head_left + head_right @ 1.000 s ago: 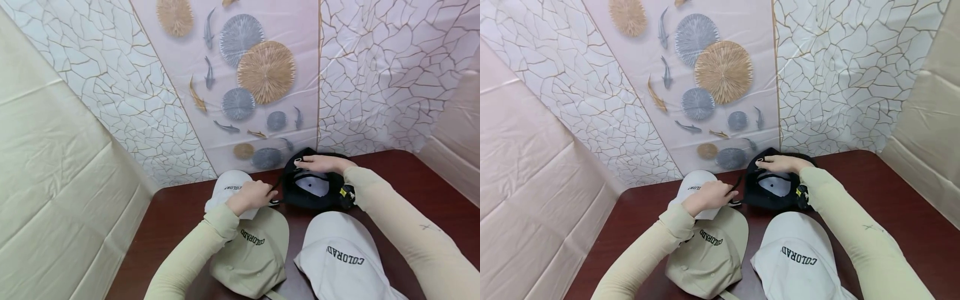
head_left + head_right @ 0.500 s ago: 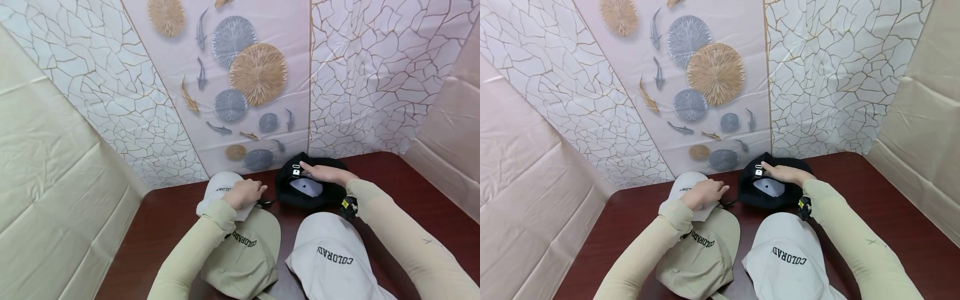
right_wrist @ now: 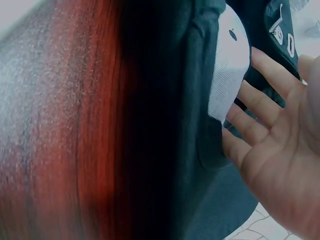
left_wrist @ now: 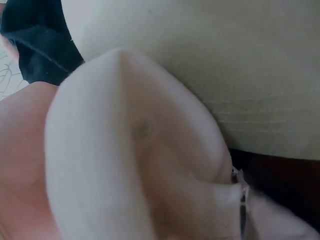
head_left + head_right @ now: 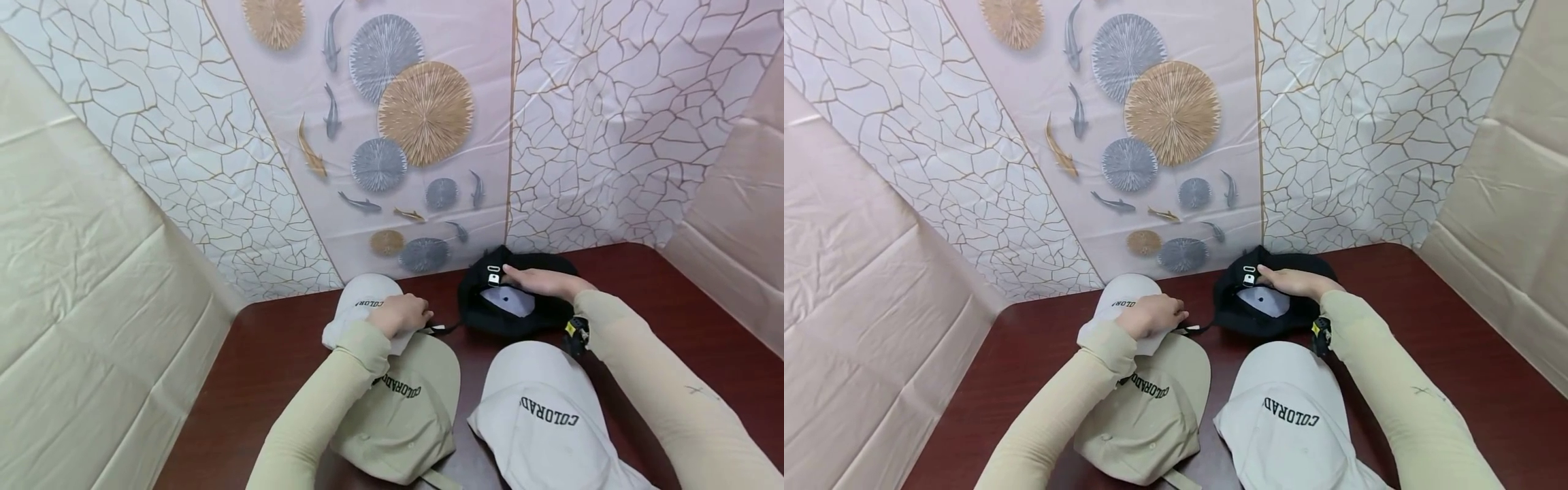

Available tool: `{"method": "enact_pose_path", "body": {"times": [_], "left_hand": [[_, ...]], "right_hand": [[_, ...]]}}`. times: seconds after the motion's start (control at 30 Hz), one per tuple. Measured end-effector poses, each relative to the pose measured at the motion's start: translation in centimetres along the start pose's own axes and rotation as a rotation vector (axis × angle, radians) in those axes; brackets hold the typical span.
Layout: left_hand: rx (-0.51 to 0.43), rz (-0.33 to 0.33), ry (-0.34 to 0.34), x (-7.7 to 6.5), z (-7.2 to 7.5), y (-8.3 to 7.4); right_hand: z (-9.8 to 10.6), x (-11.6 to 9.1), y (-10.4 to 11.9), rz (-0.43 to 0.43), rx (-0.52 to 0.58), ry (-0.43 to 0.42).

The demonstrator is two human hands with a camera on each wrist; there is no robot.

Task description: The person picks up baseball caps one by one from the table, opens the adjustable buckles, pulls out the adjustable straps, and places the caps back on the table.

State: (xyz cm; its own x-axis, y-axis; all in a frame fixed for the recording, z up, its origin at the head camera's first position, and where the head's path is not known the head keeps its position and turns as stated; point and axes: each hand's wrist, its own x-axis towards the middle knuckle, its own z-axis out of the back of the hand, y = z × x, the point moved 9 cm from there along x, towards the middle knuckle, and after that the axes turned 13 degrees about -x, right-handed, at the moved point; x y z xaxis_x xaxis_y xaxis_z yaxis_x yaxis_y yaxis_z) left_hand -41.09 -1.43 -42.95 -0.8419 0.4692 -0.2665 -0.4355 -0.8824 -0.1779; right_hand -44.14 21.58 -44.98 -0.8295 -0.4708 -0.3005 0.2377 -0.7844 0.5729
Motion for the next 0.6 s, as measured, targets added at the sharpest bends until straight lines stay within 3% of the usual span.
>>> {"method": "enact_pose_path", "body": {"times": [0.33,0.6], "left_hand": [[-0.006,0.047,0.019,-0.4,-0.5,1.1],[-0.026,0.016,0.005,-0.4,0.3,1.4]], "right_hand": [[0.1,-0.4,-1.5,-0.015,0.008,-0.044],[0.7,-0.4,-0.9,0.002,-0.006,-0.136]]}}
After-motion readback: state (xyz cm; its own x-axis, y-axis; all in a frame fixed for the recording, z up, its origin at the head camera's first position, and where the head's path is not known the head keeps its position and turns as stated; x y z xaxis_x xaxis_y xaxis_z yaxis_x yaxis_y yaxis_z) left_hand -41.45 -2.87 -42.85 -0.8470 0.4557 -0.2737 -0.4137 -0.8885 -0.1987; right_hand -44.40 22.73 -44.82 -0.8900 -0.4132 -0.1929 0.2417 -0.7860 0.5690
